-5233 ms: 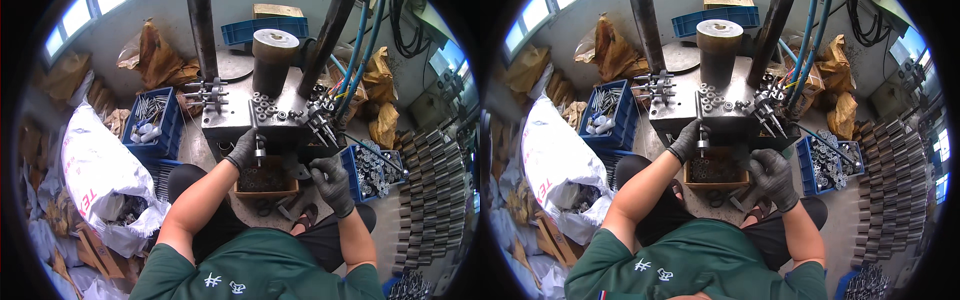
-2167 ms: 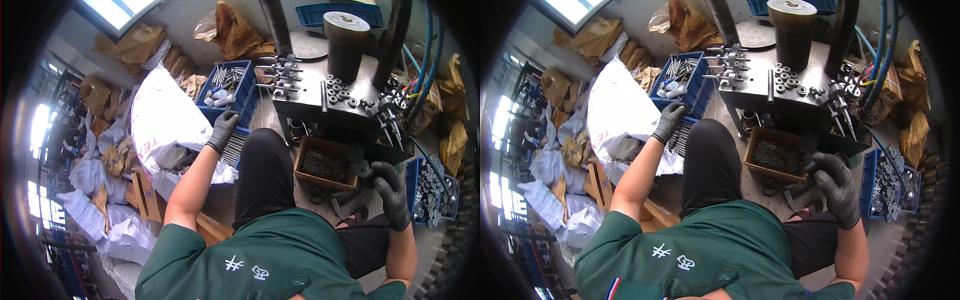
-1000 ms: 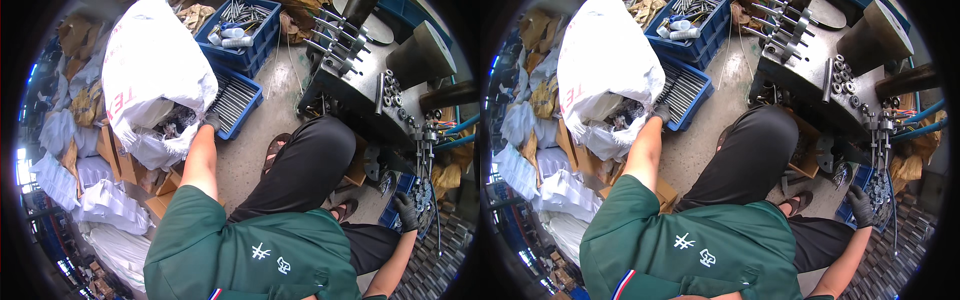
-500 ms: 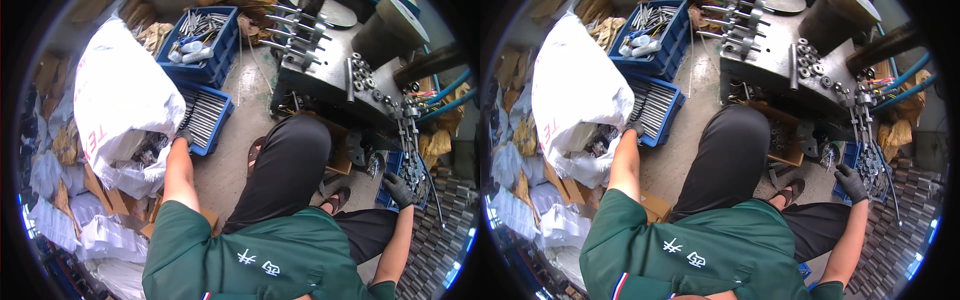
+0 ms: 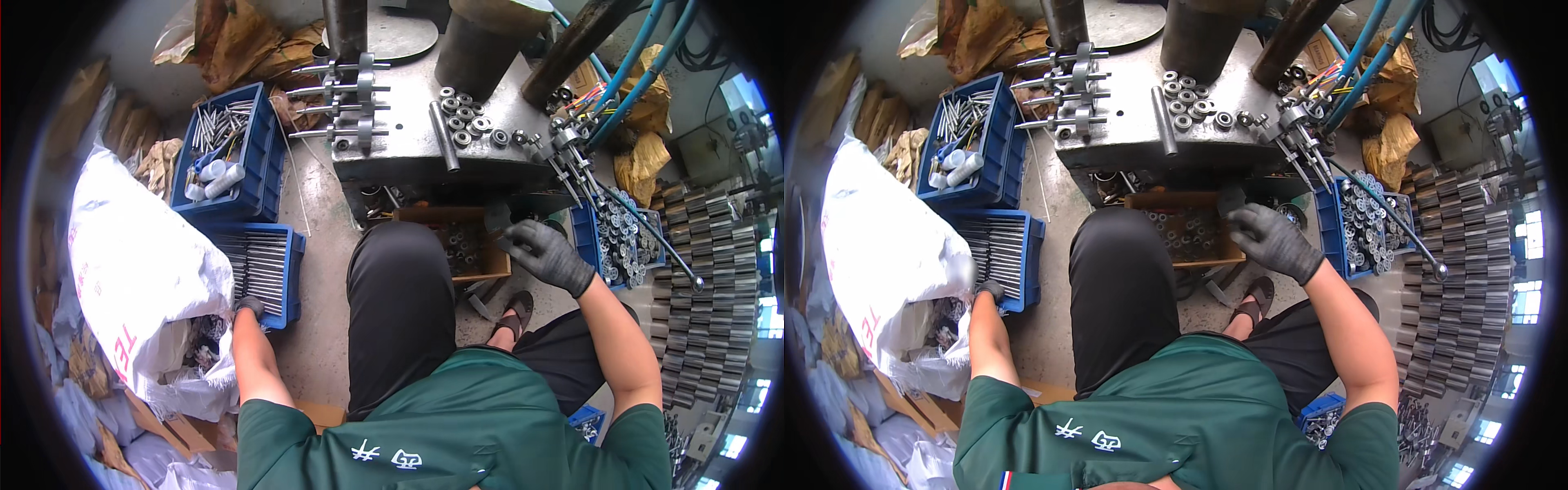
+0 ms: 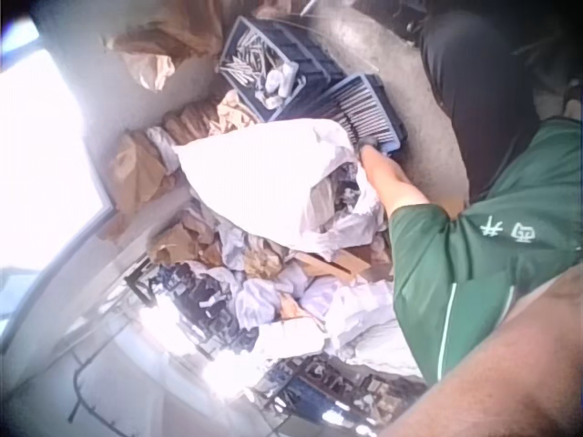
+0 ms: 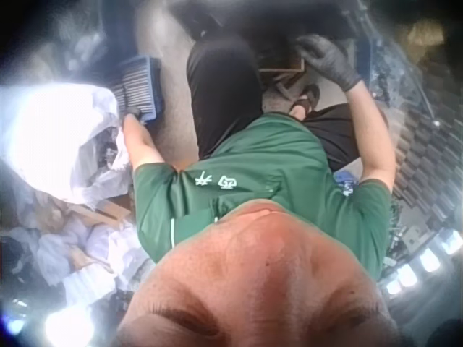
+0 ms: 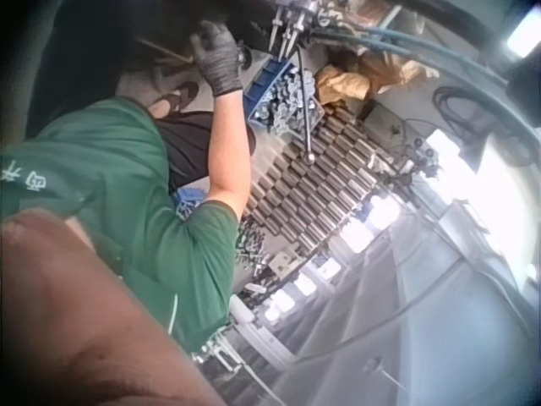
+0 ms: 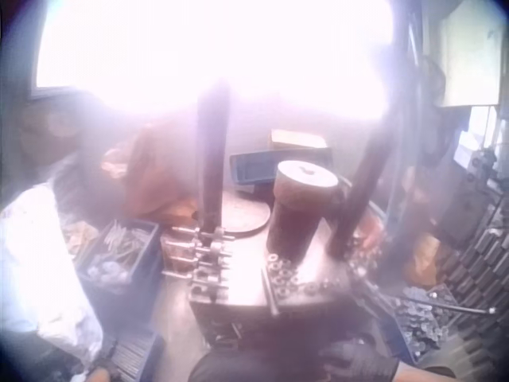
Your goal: Assemble metal gears, bearings, and rings onto a shaft and press them together using a manual industrial press.
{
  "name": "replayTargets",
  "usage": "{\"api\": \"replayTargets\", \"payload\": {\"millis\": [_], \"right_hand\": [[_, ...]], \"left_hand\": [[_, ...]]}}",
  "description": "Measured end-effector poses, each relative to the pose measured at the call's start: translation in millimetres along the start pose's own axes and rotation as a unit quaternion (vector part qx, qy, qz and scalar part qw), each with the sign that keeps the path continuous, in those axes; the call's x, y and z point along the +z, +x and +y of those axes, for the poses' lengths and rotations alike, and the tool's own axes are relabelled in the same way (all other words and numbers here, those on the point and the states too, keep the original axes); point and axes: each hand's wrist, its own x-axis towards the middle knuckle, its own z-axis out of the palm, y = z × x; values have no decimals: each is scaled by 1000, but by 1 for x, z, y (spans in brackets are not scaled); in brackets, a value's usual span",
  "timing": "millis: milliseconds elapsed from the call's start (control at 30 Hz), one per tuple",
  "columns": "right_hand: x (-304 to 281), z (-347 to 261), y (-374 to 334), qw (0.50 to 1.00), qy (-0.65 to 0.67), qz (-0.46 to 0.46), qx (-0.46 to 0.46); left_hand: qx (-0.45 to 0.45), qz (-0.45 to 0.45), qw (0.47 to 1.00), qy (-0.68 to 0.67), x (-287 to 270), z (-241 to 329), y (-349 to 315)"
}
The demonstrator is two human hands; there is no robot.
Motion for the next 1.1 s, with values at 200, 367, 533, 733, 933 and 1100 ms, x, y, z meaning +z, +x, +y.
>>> {"api": "replayTargets", "payload": {"millis": [200, 367, 533, 733, 933, 1100], "right_hand": [[-1, -11, 70, 982, -101, 159, -34], [-4, -5, 97, 968, -175, 180, 31], [-3, -6, 111, 971, -150, 171, 67], [-2, -14, 117, 956, -216, 195, -29], [9, -14, 131, 953, -171, 235, -78], [12, -2, 139, 946, -197, 249, -70]], "left_hand": [[-4, 27, 999, 27, 4, -3, 6], [-8, 35, 998, 43, 4, 7, 9], [31, 16, 992, 122, 24, -43, 35], [77, -7, 985, 155, 19, -2, 34], [115, -34, 972, 204, 2, 31, 6], [134, -22, 969, 208, 11, 4, -2]]}}
